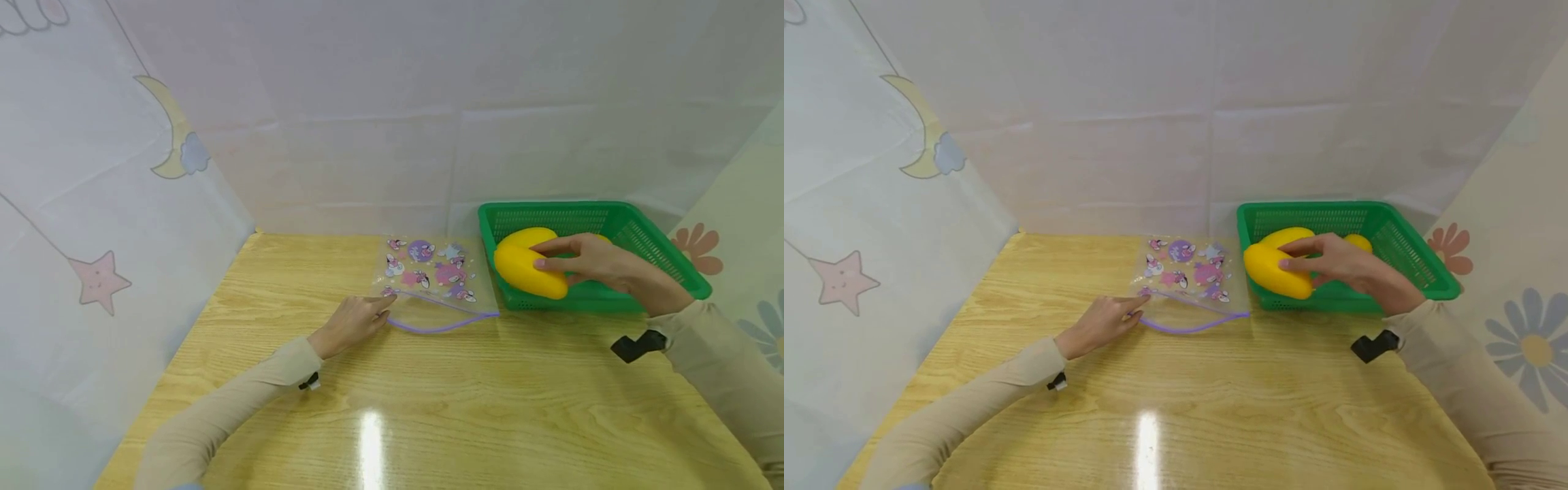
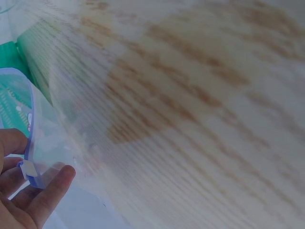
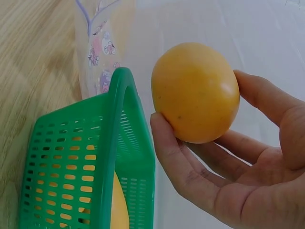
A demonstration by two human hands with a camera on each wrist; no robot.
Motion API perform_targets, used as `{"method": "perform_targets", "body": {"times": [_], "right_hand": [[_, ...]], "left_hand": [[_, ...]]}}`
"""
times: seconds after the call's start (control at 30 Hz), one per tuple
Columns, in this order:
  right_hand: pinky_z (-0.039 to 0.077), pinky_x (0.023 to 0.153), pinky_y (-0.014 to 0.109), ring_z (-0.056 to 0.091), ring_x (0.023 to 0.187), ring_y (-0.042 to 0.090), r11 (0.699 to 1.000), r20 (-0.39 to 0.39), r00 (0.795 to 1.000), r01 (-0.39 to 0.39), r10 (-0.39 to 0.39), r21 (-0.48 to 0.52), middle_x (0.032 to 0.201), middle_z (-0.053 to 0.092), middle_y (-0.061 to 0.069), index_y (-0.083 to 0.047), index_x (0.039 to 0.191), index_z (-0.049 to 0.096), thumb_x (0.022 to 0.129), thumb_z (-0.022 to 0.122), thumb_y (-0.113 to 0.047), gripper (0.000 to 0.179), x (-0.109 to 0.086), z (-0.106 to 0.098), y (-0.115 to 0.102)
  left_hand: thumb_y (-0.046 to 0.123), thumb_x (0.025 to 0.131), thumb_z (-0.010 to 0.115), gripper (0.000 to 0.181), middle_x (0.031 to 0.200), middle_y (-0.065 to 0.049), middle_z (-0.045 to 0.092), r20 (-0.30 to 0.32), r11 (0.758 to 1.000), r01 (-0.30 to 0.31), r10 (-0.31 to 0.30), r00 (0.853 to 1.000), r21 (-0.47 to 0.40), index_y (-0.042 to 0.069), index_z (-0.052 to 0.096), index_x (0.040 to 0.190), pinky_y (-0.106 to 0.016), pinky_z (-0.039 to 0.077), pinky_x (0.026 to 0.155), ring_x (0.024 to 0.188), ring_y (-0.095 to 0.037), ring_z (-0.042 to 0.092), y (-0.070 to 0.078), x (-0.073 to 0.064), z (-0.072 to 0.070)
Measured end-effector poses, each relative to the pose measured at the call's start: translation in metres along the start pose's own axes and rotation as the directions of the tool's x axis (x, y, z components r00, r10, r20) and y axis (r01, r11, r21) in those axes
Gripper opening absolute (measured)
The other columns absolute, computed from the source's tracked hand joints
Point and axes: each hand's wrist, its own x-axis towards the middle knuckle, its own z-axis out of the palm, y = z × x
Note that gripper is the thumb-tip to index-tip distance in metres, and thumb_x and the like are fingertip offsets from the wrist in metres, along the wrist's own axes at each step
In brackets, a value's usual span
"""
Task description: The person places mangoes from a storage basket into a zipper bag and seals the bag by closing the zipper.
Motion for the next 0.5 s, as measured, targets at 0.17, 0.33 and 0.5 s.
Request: {"method": "perform_targets", "body": {"times": [0.17, 0.33, 0.5], "right_hand": [[0.055, 0.081, 0.04, 0.048, 0.124, 0.037, 1.0, 0.01, 1.0, -0.012, 0.012, -0.026, 0.146, 0.043, 0.024, 0.001, 0.145, 0.046, 0.101, 0.059, -0.028, 0.054, 0.0, 0.004, -0.002], [0.055, 0.082, 0.039, 0.048, 0.123, 0.038, 1.0, 0.018, 1.0, 0.01, -0.01, -0.03, 0.145, 0.045, 0.024, 0.001, 0.145, 0.046, 0.101, 0.059, -0.026, 0.053, -0.002, 0.008, -0.004], [0.055, 0.08, 0.039, 0.051, 0.118, 0.034, 0.999, 0.021, 1.0, 0.02, -0.019, -0.033, 0.142, 0.047, 0.023, 0.001, 0.144, 0.047, 0.1, 0.06, -0.026, 0.053, -0.002, 0.014, -0.009]], "left_hand": [[0.003, 0.091, 0.068, 0.03, 0.085, -0.01, 0.074, -0.004, 1.0, 0.0, 0.0, 1.0, 0.001, -0.003, 0.068, 0.12, -0.011, 0.024, 0.039, 0.041, 0.003, 0.022, -0.001, 0.0, 0.0], [0.003, 0.091, 0.069, 0.03, 0.083, -0.01, 0.073, -0.006, 1.0, -0.005, 0.005, 1.0, 0.005, -0.004, 0.068, 0.12, -0.011, 0.025, 0.04, 0.041, 0.003, 0.023, -0.001, -0.001, 0.0], [0.003, 0.091, 0.069, 0.03, 0.082, -0.009, 0.073, -0.001, 1.0, -0.006, 0.006, 1.0, 0.015, -0.003, 0.068, 0.12, -0.011, 0.024, 0.039, 0.041, 0.003, 0.023, 0.0, 0.0, 0.0]]}}
